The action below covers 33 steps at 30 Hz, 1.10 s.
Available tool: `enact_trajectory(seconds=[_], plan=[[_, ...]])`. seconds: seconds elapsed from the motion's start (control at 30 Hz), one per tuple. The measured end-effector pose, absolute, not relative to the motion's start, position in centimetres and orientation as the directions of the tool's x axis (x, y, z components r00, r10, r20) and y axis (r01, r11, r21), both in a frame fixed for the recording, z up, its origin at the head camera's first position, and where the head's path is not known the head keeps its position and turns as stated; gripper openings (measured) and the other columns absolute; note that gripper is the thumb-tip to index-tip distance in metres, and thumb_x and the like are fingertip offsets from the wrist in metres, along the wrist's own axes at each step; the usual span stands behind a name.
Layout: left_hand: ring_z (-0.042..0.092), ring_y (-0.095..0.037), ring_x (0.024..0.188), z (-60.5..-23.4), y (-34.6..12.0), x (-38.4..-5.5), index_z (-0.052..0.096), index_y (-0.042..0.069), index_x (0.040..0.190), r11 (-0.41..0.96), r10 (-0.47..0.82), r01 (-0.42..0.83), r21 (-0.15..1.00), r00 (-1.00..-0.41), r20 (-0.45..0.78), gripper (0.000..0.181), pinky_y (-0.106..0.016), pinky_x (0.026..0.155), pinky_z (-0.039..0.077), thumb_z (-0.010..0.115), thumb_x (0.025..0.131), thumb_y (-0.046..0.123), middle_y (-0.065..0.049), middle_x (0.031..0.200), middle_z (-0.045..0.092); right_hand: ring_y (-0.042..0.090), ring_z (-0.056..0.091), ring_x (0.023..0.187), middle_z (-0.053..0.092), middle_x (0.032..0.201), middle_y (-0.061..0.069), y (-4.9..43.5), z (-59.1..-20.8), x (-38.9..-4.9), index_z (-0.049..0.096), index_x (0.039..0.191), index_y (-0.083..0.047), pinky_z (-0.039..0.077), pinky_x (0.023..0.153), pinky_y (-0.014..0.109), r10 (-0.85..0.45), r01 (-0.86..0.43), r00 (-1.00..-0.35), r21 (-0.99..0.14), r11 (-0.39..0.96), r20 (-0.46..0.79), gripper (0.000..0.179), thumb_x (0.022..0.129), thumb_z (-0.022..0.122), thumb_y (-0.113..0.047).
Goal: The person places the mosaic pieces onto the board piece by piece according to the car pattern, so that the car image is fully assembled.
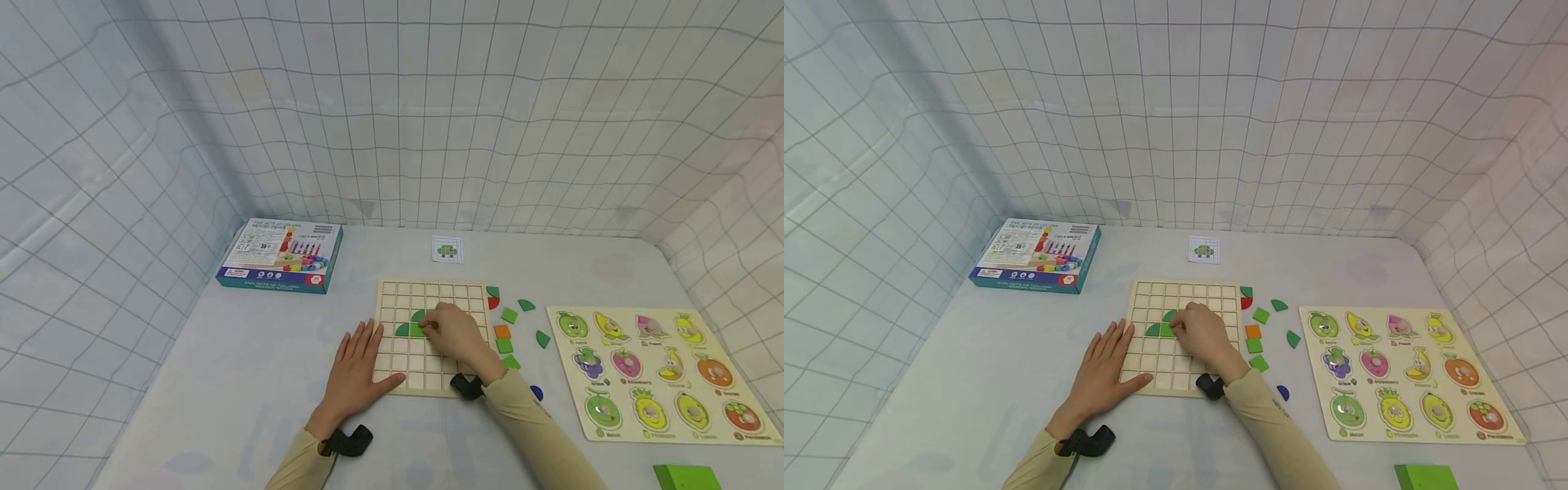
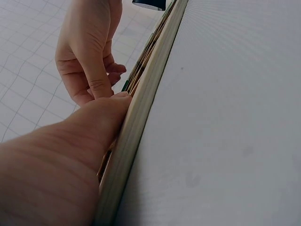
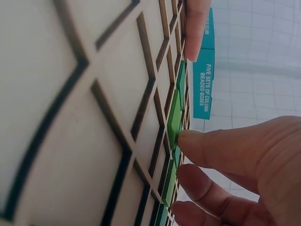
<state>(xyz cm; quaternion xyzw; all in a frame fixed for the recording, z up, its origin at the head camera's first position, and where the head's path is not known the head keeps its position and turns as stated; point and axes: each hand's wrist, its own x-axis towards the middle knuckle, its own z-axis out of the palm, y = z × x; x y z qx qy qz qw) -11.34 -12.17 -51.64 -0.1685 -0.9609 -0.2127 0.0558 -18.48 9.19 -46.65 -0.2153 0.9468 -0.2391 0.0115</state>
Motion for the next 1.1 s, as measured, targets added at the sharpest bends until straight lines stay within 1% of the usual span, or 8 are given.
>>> enact_trajectory(seconds=[0.23,0.47,0.6,0.73,0.87,0.97,1.1], plan=[[0.012,-0.027,0.142,-51.8,-12.1,-11.4,0.026,0.005,0.150,0.852,0.302,0.349,0.390,-0.936,0.179,0.096,-0.047,0.112,0.005,0.060,0.081,0.063,-0.015,0.154,0.022,0.009,0.044,0.064,0.049,0.072,-0.007,9.3,-46.7,-18.1,0.076,0.097,-0.015,0.039,0.053,0.024,-0.414,-0.404,-0.907,-0.434,0.805,0.076,0.013,0.087,0.068,-0.014],[0.011,-0.027,0.142,-51.8,-12.1,-11.4,0.026,0.005,0.150,0.853,0.300,0.345,0.393,-0.938,0.172,0.096,-0.047,0.112,0.004,0.058,0.081,0.064,-0.014,0.154,0.021,0.011,0.045,0.065,0.050,0.072,-0.007,9.6,-46.8,-17.6,0.075,0.101,-0.014,0.040,0.055,0.026,-0.426,-0.417,-0.901,-0.442,0.794,0.085,0.016,0.088,0.065,-0.015],[0.011,-0.027,0.142,-51.7,-12.1,-11.5,0.026,0.005,0.150,0.853,0.302,0.347,0.390,-0.937,0.175,0.096,-0.047,0.112,0.005,0.059,0.081,0.064,-0.014,0.154,0.022,0.010,0.045,0.065,0.049,0.071,-0.008,10.1,-47.0,-17.4,0.074,0.104,-0.017,0.039,0.054,0.026,-0.420,-0.405,-0.905,-0.447,0.798,0.070,0.018,0.089,0.066,-0.018],[0.012,-0.028,0.142,-51.7,-12.1,-11.4,0.027,0.005,0.150,0.853,0.301,0.348,0.389,-0.937,0.178,0.096,-0.047,0.112,0.005,0.059,0.081,0.063,-0.014,0.154,0.022,0.009,0.046,0.066,0.050,0.073,-0.010,10.8,-47.2,-17.3,0.074,0.100,-0.020,0.040,0.054,0.025,-0.409,-0.402,-0.908,-0.456,0.794,0.089,0.014,0.088,0.067,-0.020],[0.011,-0.027,0.142,-51.7,-12.1,-11.4,0.026,0.005,0.150,0.852,0.300,0.346,0.392,-0.938,0.175,0.096,-0.046,0.112,0.004,0.059,0.082,0.063,-0.015,0.154,0.021,0.009,0.045,0.063,0.051,0.073,-0.009,11.9,-47.2,-17.3,0.076,0.095,-0.017,0.038,0.052,0.025,-0.385,-0.398,-0.913,-0.485,0.779,0.130,0.011,0.086,0.069,-0.018],[0.010,-0.027,0.143,-51.7,-12.1,-11.4,0.025,0.005,0.150,0.853,0.299,0.344,0.392,-0.939,0.172,0.096,-0.046,0.112,0.004,0.059,0.081,0.063,-0.014,0.154,0.021,0.010,0.045,0.061,0.052,0.073,-0.007,12.9,-46.9,-17.4,0.075,0.095,-0.014,0.038,0.051,0.026,-0.364,-0.381,-0.921,-0.510,0.771,0.139,0.010,0.086,0.070,-0.017],[0.010,-0.027,0.143,-51.7,-12.1,-11.4,0.025,0.005,0.150,0.852,0.298,0.341,0.397,-0.940,0.167,0.097,-0.046,0.112,0.003,0.060,0.081,0.063,-0.014,0.155,0.020,0.011,0.048,0.063,0.056,0.077,-0.005,14.4,-46.6,-17.6,0.075,0.097,-0.012,0.040,0.052,0.027,-0.324,-0.336,-0.939,-0.524,0.782,0.118,0.012,0.088,0.069,-0.018]])
